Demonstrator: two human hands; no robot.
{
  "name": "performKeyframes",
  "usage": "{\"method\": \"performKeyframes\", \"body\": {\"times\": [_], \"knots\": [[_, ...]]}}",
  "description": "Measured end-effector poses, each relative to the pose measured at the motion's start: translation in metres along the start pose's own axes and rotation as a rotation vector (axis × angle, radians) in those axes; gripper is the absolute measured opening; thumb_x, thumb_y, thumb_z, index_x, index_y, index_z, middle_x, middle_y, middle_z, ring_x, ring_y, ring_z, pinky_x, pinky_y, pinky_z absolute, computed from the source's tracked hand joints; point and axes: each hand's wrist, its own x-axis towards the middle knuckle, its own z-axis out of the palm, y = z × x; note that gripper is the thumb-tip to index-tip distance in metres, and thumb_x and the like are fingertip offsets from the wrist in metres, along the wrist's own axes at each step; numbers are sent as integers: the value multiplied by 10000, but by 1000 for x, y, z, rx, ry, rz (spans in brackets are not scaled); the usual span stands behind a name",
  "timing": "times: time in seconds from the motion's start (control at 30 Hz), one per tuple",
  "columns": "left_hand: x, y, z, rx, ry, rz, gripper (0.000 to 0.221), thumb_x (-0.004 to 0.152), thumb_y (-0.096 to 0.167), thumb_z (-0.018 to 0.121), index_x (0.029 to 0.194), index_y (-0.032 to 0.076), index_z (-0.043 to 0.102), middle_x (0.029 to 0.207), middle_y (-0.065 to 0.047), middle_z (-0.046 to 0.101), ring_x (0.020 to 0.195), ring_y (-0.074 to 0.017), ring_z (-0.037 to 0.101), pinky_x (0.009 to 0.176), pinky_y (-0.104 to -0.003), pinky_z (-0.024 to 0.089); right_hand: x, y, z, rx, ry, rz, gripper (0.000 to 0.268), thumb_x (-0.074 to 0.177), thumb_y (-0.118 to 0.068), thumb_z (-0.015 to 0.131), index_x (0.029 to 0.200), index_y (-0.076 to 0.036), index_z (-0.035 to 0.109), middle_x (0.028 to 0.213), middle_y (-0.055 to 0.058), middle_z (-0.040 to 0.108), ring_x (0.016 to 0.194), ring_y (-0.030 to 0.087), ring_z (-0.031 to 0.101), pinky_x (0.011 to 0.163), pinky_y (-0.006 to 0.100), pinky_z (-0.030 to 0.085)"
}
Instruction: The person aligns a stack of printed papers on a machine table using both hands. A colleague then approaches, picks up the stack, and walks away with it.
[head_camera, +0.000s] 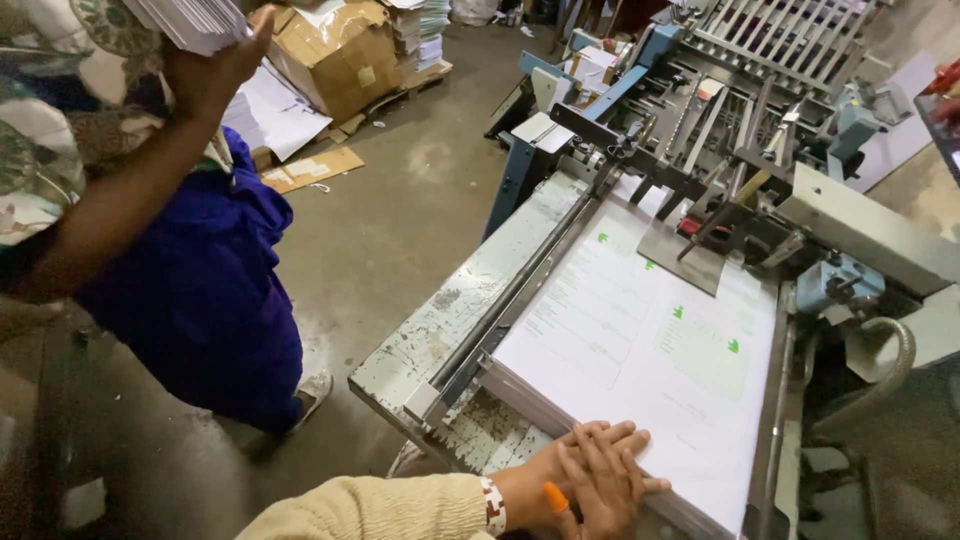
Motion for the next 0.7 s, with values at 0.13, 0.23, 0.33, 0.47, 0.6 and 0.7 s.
{"method": "performKeyframes", "body": {"times": [0.13,0.23,0.33,0.47,0.6,0.7], "knots": [[0,0,0,8,-32,34,865,926,743,406,1568,310,21,1608,-154,165,1505,-337,106,1202,-453,142,5,-4,-3,15,34,-15,484,945,-333,392,1287,-14,516,1466,222,368,1422,385,276,1207,515,149],[0,0,4,32,-35,29,831,928,697,425,1559,330,29,1614,-140,142,1507,-328,74,1198,-452,131,13,-5,-4,25,59,-30,475,954,-318,378,1266,7,526,1452,239,380,1410,393,297,1203,514,164],[0,3,4,40,-55,38,797,948,646,424,1555,335,12,1618,-144,119,1506,-331,52,1193,-460,129,16,-8,-8,36,71,-39,469,962,-303,364,1246,28,536,1437,256,392,1397,402,317,1200,513,180],[0,2,5,57,-66,39,795,963,632,453,1552,343,4,1626,-123,99,1506,-319,46,1194,-445,141,21,-10,-9,53,98,-50,466,975,-281,342,1215,60,551,1415,282,411,1379,415,348,1195,512,203],[1,-2,-3,37,-62,38,776,970,653,369,1559,308,-2,1612,-156,138,1501,-336,78,1196,-465,126,27,-9,-11,66,113,-49,468,984,-266,328,1195,80,561,1400,299,424,1367,423,369,1192,511,219],[1,-1,5,-21,-44,49,780,957,693,377,1561,329,44,1615,-142,153,1511,-326,102,1197,-445,162,26,-12,-9,85,125,-44,472,992,-251,314,1175,101,571,1385,316,436,1355,431,390,1189,510,235]]}}
